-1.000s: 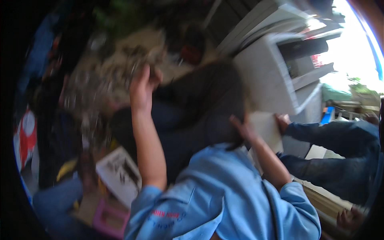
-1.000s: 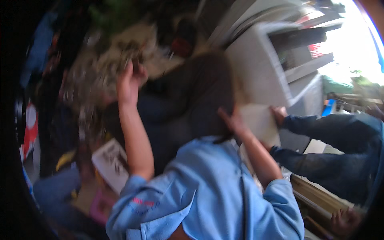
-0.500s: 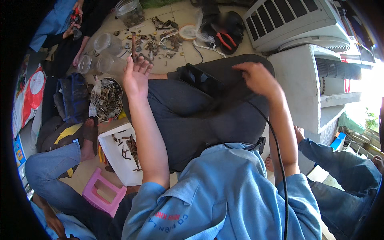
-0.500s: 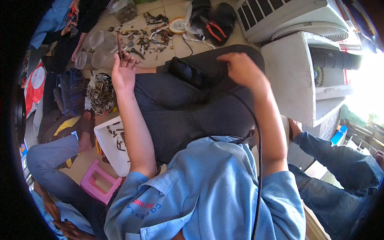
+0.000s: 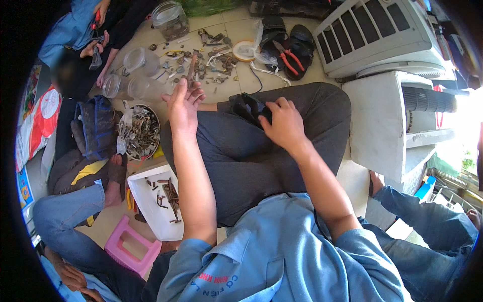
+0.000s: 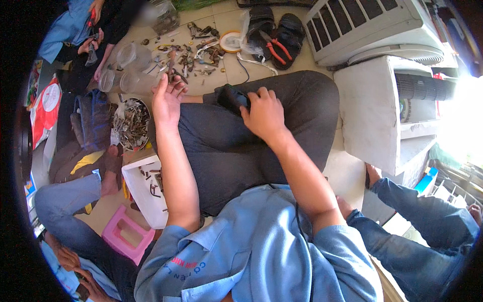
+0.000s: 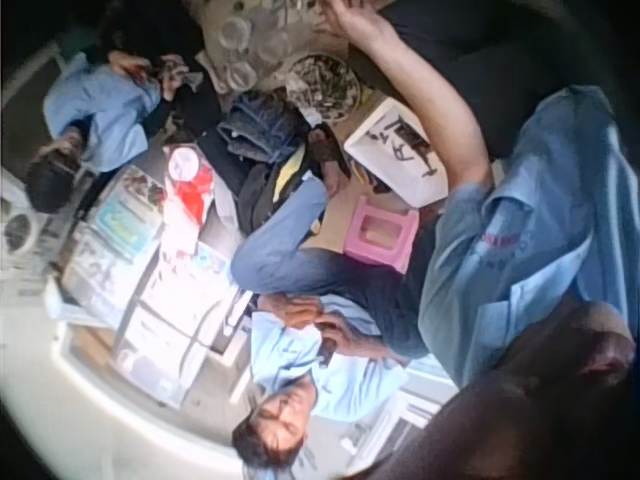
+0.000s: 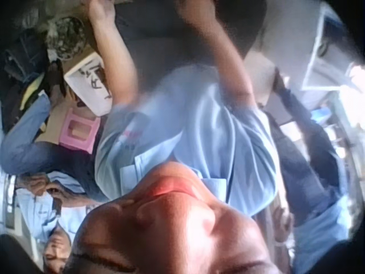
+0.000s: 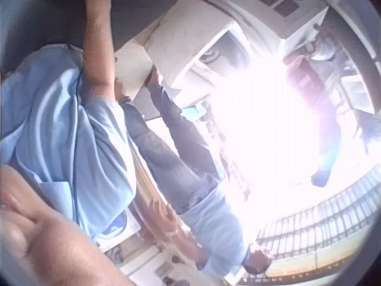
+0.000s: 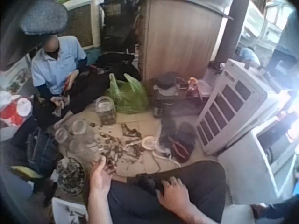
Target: The person sits on the floor and uses a rotary tool and pliers to clean and modify small metal lock cylinders. They wipe the parts with a cloth, remove pins, and assemble components into a lock housing.
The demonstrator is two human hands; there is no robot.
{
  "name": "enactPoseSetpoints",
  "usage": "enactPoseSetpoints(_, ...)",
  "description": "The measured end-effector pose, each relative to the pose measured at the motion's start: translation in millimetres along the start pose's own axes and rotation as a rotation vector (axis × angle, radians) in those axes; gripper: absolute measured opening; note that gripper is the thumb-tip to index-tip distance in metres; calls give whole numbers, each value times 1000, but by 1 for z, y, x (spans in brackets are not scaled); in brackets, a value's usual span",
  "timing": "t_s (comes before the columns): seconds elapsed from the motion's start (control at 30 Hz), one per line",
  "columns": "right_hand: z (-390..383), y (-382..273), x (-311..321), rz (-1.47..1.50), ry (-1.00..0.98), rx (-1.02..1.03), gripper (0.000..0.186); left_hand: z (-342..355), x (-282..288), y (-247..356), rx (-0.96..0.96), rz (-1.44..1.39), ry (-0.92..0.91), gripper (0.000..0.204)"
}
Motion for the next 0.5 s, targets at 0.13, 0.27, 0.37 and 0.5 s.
enactPoseSetpoints(0.13,-7,2,1,-39,65,63,34,-1,-4,0,4,11,4,28)
enactPoseSetpoints(0.27,-2,15,8,-62,-79,57,29,-8,-17,4,-33,131,-71,28)
enactPoseSetpoints(0.37,11,13,29,-7,-172,17,25,-12,-27,2,-83,229,-195,29)
enactPoseSetpoints(0.5,55,-18,68,501,28,36,39,-26,-39,5,-175,384,-282,29)
Point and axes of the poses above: each hand's wrist, its own z-axis towards the middle knuckle, its own x-axis out of the back of the hand, y = z × x, the point moved 6 cm from there along z, towards the middle knuckle, and after that the axes turned 7 degrees about y, right-handed, at the moved point
